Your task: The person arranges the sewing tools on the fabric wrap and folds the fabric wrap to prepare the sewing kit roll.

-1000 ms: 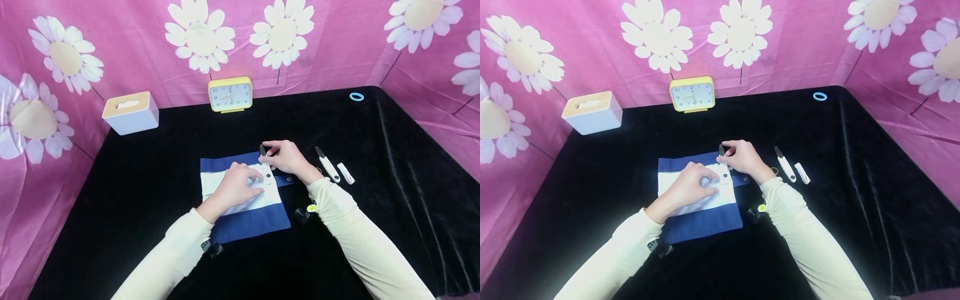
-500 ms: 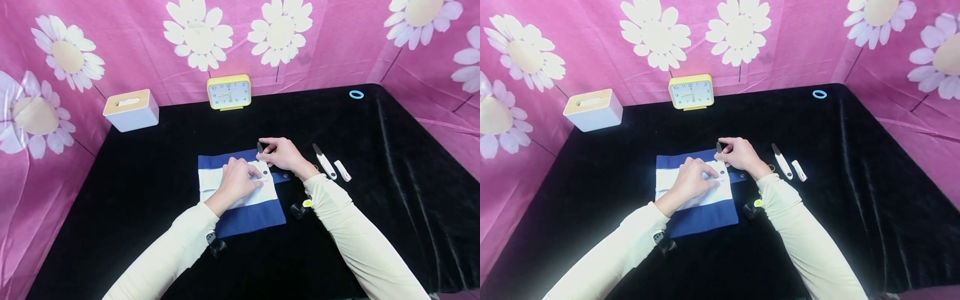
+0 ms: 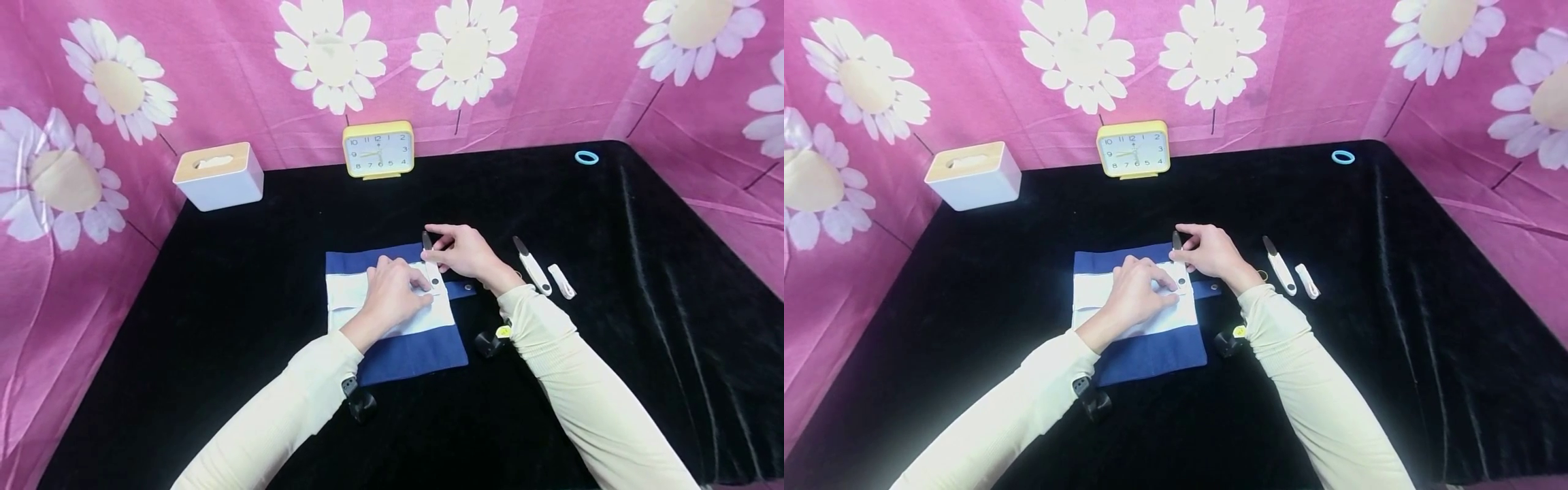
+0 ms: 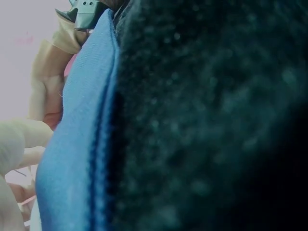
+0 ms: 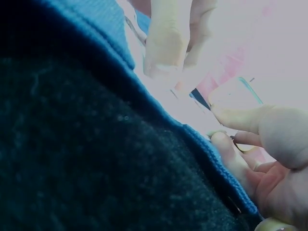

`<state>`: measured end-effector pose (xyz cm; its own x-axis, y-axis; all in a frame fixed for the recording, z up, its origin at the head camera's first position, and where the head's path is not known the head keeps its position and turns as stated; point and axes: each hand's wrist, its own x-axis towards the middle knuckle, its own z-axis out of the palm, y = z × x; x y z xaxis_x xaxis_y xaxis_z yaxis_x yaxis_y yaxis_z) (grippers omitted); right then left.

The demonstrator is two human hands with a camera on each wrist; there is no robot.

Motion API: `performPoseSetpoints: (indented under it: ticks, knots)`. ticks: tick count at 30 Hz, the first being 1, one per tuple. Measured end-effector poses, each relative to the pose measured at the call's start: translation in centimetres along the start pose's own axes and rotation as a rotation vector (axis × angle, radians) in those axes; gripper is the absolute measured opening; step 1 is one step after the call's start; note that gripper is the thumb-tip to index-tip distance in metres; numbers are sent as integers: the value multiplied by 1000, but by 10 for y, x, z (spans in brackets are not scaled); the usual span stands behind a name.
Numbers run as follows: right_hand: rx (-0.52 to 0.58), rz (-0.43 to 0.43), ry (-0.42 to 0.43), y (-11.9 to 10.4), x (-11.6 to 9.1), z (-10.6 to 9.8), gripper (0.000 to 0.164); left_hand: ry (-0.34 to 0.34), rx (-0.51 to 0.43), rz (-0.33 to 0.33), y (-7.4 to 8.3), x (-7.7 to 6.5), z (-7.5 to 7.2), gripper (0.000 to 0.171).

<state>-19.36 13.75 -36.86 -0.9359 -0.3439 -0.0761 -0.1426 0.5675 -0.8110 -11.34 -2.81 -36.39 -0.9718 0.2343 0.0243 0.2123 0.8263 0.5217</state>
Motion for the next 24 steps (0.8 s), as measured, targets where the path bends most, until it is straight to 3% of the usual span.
performPoseSetpoints:
  ticks: [8, 17, 24]
  knots:
    - [-33, -18, -19, 1, 2, 2, 60, 14, -46, 12, 0, 0, 0, 10]
    - [23, 16, -48, 1, 2, -2, 58, 22, -91, 17, -3, 1, 2, 8]
    - [92, 40, -72, 2, 1, -7, 56, 4, -72, 38, -4, 2, 1, 9]
